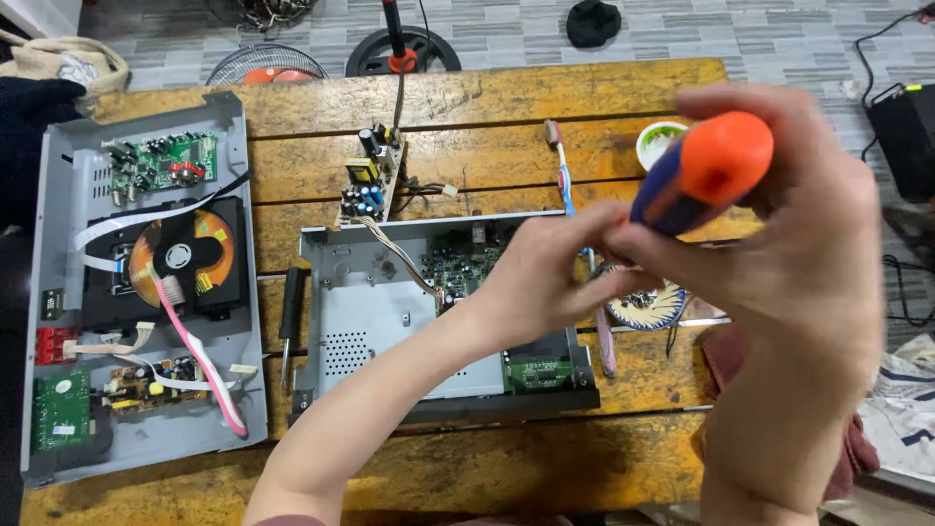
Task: Unscrewing and removing a circuit board from an electronic device during a repair.
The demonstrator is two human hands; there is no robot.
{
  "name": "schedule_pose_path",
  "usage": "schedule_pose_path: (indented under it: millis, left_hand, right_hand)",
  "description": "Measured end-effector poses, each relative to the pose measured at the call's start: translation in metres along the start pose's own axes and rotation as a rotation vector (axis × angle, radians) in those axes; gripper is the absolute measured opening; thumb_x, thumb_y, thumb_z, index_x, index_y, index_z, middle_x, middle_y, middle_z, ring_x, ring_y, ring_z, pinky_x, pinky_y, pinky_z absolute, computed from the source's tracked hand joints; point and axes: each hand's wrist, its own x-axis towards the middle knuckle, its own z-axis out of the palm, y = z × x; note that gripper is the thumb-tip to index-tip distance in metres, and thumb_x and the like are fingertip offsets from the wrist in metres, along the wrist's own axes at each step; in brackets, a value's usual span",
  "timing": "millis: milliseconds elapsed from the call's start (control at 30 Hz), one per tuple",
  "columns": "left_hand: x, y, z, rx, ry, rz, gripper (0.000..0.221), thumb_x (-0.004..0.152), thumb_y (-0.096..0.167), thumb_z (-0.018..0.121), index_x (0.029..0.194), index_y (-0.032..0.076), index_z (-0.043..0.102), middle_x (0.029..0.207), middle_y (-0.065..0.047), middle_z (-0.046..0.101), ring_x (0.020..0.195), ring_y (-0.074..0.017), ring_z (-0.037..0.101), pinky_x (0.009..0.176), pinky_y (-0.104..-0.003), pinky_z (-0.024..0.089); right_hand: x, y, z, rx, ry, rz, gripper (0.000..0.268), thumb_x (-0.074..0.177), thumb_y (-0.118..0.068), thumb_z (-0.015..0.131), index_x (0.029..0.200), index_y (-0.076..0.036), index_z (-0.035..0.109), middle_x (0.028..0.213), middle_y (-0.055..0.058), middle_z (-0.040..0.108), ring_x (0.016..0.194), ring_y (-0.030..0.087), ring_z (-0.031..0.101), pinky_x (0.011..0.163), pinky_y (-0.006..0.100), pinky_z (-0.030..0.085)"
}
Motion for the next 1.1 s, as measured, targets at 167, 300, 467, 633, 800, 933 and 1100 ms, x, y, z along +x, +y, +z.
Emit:
schedule_pose_path:
  millis: [167, 300, 467, 633, 800, 933, 1100]
  left_hand:
    - [-0.003, -0.005, -0.003, -0.131, -0.067, -0.112, 0.042, 0.096, 0.026, 0.068, 0.133, 0.014, 0.054, 0.108, -0.001, 0.074, 0.097, -0.0116, 0.073, 0.09, -0.028, 0.055]
    - [0.002, -0.007, 0.013, 0.091, 0.08, 0.012, 0.038, 0.087, 0.013, 0.079, 0.114, 0.016, 0.052, 0.087, -0.001, 0.067, 0.068, -0.0157, 0.066, 0.063, -0.03, 0.049]
    - [0.005, -0.009, 0.003, -0.091, -0.142, -0.095, 0.039, 0.096, 0.031, 0.067, 0.13, 0.019, 0.052, 0.1, 0.001, 0.074, 0.085, -0.0106, 0.071, 0.078, -0.028, 0.054]
    - [0.006, -0.022, 0.009, -0.192, -0.103, -0.15, 0.029, 0.099, 0.018, 0.065, 0.127, 0.014, 0.064, 0.106, -0.002, 0.078, 0.093, -0.0086, 0.074, 0.077, -0.025, 0.057]
    - [0.004, -0.028, 0.015, -0.161, -0.004, -0.149, 0.03, 0.097, 0.02, 0.069, 0.127, 0.018, 0.066, 0.114, 0.0, 0.077, 0.103, -0.0036, 0.07, 0.081, -0.021, 0.057]
    - [0.004, -0.026, 0.015, -0.17, 0.007, -0.182, 0.028, 0.097, 0.023, 0.069, 0.124, 0.02, 0.067, 0.101, 0.004, 0.078, 0.093, 0.0025, 0.065, 0.078, -0.02, 0.053]
    - [0.009, -0.015, 0.014, -0.211, 0.084, -0.154, 0.029, 0.095, 0.024, 0.071, 0.123, 0.019, 0.067, 0.102, 0.002, 0.079, 0.089, -0.0029, 0.075, 0.082, -0.018, 0.059]
  right_hand:
    - [0.005, -0.01, -0.002, 0.388, -0.115, 0.126, 0.082, 0.071, 0.01, 0.068, 0.145, 0.009, 0.031, 0.118, 0.031, 0.062, 0.108, 0.033, 0.068, 0.097, 0.037, 0.057]
    - [-0.017, 0.011, 0.004, -0.221, 0.048, -0.022, 0.06, 0.086, -0.014, 0.097, 0.131, 0.009, 0.065, 0.104, 0.015, 0.072, 0.093, 0.023, 0.069, 0.092, 0.035, 0.052]
    - [-0.009, 0.009, -0.006, 0.168, -0.03, 0.084, 0.079, 0.069, 0.005, 0.085, 0.134, 0.013, 0.043, 0.113, 0.029, 0.061, 0.107, 0.032, 0.068, 0.095, 0.036, 0.058]
    - [-0.007, 0.013, -0.005, 0.391, -0.077, 0.089, 0.069, 0.073, 0.009, 0.072, 0.13, 0.008, 0.034, 0.119, 0.034, 0.063, 0.105, 0.037, 0.071, 0.101, 0.041, 0.06]
    - [-0.007, 0.003, -0.001, 0.091, -0.013, 0.193, 0.069, 0.08, 0.006, 0.082, 0.137, 0.014, 0.044, 0.108, 0.025, 0.064, 0.101, 0.029, 0.07, 0.093, 0.033, 0.057]
    - [-0.007, 0.0, 0.004, 0.16, -0.001, 0.244, 0.07, 0.08, 0.013, 0.079, 0.139, 0.011, 0.04, 0.109, 0.025, 0.063, 0.102, 0.03, 0.072, 0.095, 0.033, 0.057]
    - [-0.005, -0.015, 0.004, 0.18, 0.032, 0.2, 0.066, 0.09, 0.017, 0.07, 0.141, 0.012, 0.029, 0.113, 0.03, 0.059, 0.108, 0.035, 0.067, 0.097, 0.039, 0.058]
